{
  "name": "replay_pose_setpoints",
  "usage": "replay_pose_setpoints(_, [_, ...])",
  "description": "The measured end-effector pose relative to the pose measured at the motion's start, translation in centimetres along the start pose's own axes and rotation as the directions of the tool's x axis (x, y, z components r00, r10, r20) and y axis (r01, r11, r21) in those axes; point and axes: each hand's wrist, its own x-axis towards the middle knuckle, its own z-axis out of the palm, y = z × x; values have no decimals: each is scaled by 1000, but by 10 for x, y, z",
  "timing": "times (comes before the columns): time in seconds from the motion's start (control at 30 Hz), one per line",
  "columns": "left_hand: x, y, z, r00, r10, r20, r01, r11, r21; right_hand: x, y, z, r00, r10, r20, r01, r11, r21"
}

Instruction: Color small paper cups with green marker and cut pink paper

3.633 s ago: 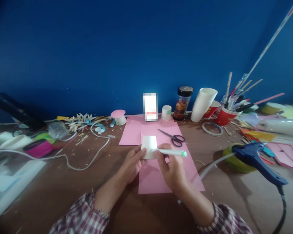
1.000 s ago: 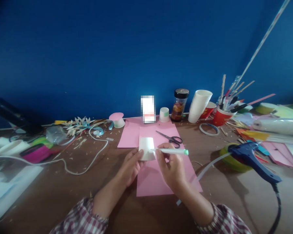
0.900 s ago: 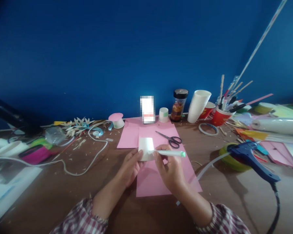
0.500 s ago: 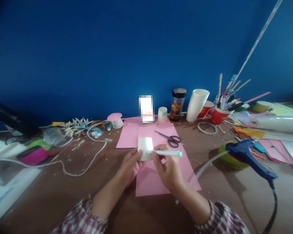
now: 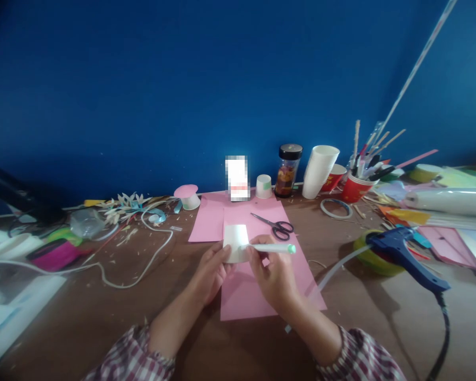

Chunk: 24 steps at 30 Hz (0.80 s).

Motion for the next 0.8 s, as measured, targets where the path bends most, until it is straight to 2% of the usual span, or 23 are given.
replay_pose_setpoints(0.47, [1,-2,-2,999,45,18,-46,999,5,1,2,0,1000,-11,-22,11,1000,9])
replay_pose_setpoints(0.8, [3,-4,-7,1000,2,22,-2,1000,-13,2,3,0,1000,5,-24,-5,1000,29])
